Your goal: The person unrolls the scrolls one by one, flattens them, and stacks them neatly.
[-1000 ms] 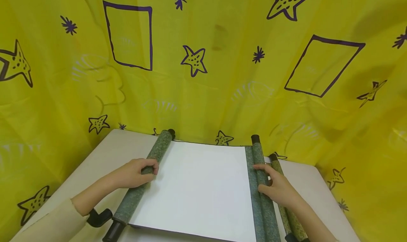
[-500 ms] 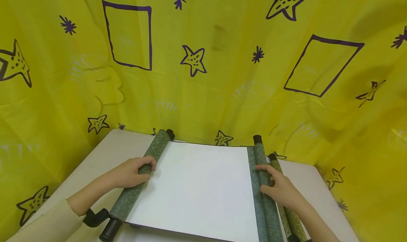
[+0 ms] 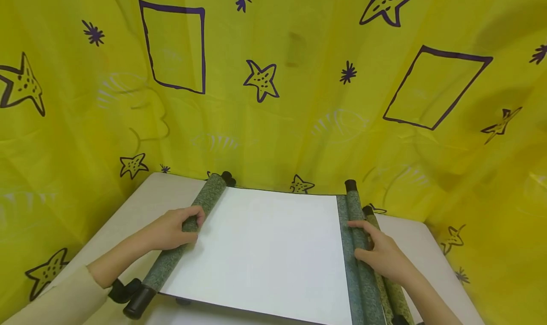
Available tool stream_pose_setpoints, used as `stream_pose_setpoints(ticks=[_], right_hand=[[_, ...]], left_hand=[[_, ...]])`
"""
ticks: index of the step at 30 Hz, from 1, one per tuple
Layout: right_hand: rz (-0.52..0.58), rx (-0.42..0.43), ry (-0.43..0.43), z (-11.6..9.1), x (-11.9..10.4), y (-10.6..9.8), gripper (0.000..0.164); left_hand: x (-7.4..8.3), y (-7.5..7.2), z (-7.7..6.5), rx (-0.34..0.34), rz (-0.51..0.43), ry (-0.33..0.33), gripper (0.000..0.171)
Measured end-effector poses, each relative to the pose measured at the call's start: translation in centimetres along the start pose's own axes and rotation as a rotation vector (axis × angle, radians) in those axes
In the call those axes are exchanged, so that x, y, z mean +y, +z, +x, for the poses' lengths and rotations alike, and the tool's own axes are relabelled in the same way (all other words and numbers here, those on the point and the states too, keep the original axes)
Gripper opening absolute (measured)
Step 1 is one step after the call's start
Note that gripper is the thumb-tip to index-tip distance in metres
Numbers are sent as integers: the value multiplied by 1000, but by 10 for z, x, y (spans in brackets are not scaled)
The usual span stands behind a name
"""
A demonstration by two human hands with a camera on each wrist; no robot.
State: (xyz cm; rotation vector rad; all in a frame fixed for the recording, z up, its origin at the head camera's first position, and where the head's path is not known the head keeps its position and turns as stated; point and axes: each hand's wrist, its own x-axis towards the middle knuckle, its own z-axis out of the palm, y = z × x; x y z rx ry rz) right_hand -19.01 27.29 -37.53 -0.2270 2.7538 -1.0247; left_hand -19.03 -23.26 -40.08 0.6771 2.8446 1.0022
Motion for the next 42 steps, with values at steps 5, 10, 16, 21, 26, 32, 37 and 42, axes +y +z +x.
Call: stream_pose_setpoints(ticks=[5,10,16,21,26,32,37,42], right_hand=[[-2,-4,-11,-1,0,-1,63],[-19,3,-2,-1,1,-1,64],[-32,4,-13,-3,0,-3,65],[-47,14,-30,-5,2,-4,65],[-52,28,-19,-7,7,-6,65],[-34,26,-8,-8,10,-6,65],[-33,23,-1,-8,12,-7,65],[-61,32,-23,-10,14,-6,65]], left_hand=[[-1,-1,-2,16,2,-9,24],[1,-3,-4,13,17,-23,17],[-1,-5,-5,30,10,-17,11],[-2,-7,-6,34,21,-16,25],[-4,-8,-6,22,17,-24,29],[-5,-10,-5,13,10,-26,23],[-7,-10,-5,9,22,-13,14],[-9,-11,-6,8,21,-23,11]])
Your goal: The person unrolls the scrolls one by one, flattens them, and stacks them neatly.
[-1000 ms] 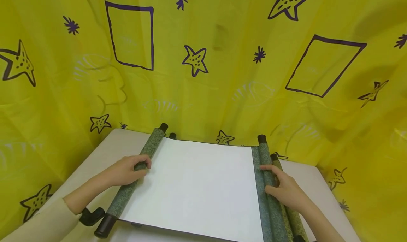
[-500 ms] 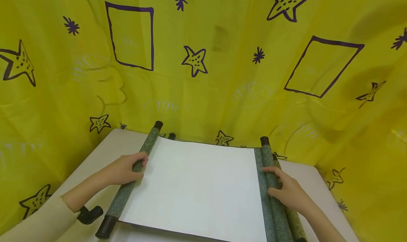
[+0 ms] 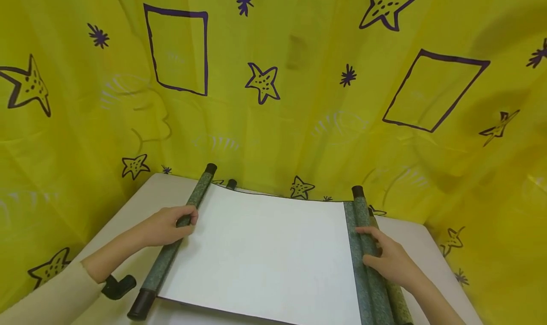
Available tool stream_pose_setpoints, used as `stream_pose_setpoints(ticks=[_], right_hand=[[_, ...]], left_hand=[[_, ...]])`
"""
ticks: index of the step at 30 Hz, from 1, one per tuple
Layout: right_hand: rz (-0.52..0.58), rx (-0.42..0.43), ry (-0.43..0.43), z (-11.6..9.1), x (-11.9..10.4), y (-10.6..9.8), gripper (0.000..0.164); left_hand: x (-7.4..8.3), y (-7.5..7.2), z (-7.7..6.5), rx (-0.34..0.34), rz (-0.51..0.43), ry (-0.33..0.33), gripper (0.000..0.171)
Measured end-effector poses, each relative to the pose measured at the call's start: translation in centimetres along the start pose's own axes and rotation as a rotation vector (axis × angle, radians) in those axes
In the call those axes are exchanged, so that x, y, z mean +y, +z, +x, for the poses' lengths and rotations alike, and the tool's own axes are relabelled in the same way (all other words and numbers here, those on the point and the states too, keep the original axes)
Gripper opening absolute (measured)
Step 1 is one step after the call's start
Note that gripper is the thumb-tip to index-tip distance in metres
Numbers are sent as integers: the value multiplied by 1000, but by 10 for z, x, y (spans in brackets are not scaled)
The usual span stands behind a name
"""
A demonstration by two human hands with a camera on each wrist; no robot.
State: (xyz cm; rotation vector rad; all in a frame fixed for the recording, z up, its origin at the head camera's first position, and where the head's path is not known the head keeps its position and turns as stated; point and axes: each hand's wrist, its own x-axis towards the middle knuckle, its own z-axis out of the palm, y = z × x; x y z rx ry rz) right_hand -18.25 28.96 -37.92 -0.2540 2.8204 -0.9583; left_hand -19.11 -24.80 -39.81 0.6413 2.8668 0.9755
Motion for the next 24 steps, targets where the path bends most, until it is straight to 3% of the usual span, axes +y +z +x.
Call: stream_pose_setpoints(ticks=[8,18,24], right_hand=[[1,0,14,-1,5,0,64],[-33,-1,19,0,14,-1,64],[-30,-6,35,1,18,-1,64]], left_hand=[[-3,-1,1,-13,-17,-6,27],[-10,-3,4,-24,-33,-42,8],[-13,-3,6,-36,-31,-48,12]])
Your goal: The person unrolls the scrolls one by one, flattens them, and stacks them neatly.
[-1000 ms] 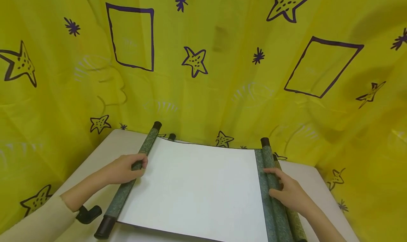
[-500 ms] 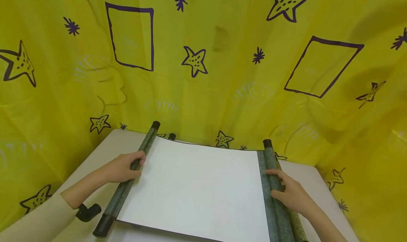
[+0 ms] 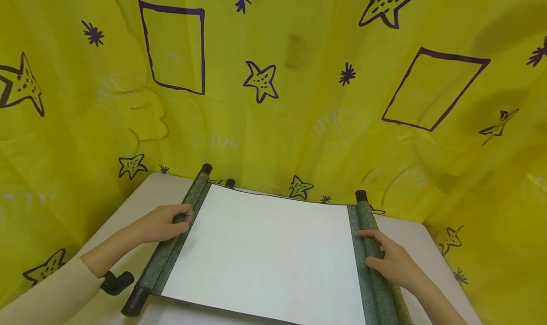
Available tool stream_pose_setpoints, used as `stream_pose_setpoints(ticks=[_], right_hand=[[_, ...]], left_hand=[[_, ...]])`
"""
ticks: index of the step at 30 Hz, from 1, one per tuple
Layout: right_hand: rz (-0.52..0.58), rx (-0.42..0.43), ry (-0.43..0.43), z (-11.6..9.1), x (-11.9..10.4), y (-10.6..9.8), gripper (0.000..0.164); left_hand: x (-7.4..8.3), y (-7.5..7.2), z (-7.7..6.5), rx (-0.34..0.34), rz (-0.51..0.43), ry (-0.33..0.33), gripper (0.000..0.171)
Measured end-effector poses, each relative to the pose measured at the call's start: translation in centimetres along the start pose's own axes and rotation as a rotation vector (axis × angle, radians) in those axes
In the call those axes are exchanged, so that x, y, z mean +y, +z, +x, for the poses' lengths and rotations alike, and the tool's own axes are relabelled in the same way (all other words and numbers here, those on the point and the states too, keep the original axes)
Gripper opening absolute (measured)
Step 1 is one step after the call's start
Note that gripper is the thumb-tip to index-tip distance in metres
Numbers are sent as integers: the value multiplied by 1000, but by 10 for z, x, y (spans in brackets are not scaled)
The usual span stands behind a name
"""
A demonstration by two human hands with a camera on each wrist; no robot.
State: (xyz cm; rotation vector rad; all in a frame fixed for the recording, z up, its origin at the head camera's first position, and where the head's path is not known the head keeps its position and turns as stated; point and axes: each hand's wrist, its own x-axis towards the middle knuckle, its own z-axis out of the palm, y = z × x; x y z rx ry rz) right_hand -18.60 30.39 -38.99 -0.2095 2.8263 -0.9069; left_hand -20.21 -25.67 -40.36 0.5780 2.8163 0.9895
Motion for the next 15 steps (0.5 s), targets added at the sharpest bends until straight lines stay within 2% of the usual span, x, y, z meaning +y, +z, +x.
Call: stream_pose_setpoints(ticks=[6,11,15], right_hand=[[6,-1,-8,1,2,1,63],[25,-12,1,7,4,5,61],[5,-4,-28,14,7,10,60]], left_hand=[[-2,-1,1,-20,-8,-4,22],[-12,-3,6,-14,-5,-3,21],[-21,-3,12,-24,-14,-16,19]])
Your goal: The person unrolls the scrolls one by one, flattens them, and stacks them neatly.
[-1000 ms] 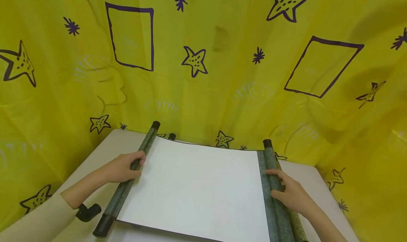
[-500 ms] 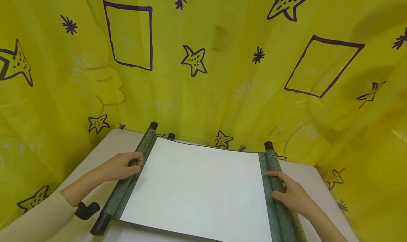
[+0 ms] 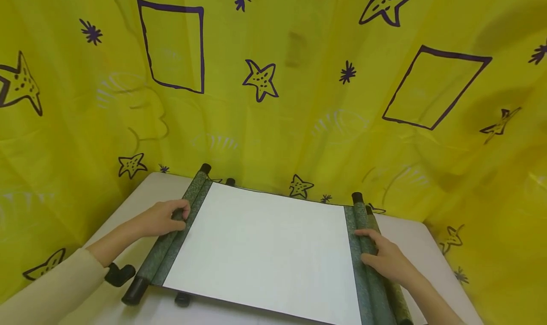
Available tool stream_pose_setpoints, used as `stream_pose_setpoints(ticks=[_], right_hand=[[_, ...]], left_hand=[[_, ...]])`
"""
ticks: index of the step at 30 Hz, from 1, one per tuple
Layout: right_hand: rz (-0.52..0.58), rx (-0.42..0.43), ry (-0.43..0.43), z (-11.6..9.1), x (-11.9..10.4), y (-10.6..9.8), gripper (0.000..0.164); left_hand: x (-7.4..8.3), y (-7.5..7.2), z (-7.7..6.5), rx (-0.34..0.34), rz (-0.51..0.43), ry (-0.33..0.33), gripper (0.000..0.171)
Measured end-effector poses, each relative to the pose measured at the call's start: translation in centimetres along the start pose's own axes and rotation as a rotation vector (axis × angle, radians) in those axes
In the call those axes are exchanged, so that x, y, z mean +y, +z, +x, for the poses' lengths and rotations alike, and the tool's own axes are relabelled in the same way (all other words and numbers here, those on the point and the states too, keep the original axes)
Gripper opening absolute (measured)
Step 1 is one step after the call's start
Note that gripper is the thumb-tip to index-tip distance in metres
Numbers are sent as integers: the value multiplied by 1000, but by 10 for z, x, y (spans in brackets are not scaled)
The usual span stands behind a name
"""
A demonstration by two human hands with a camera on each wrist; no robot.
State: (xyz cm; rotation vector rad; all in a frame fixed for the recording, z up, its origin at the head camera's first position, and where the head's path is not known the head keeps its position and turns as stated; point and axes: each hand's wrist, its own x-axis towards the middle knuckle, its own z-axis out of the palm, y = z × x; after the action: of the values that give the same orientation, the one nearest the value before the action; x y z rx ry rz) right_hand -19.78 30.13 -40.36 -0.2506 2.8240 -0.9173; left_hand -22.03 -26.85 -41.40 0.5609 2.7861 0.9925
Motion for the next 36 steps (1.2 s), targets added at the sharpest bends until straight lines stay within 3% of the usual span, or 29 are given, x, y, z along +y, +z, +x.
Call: stream_pose_setpoints(ticks=[8,14,24,31,36], right_hand=[[20,-33,-2,19,10,17,58],[24,-47,20,30,17,25,59],[-95,-29,38,37,16,33,55],[-266,-58,51,39,15,37,56],[-242,-81,36,35,12,33,59]], left_hand=[[-13,4,12,-28,17,-1,19],[-15,10,15,-59,25,-8,18],[-15,18,16,-53,73,-21,19],[-20,22,18,-40,115,-4,19],[-21,28,14,-47,106,-26,19]])
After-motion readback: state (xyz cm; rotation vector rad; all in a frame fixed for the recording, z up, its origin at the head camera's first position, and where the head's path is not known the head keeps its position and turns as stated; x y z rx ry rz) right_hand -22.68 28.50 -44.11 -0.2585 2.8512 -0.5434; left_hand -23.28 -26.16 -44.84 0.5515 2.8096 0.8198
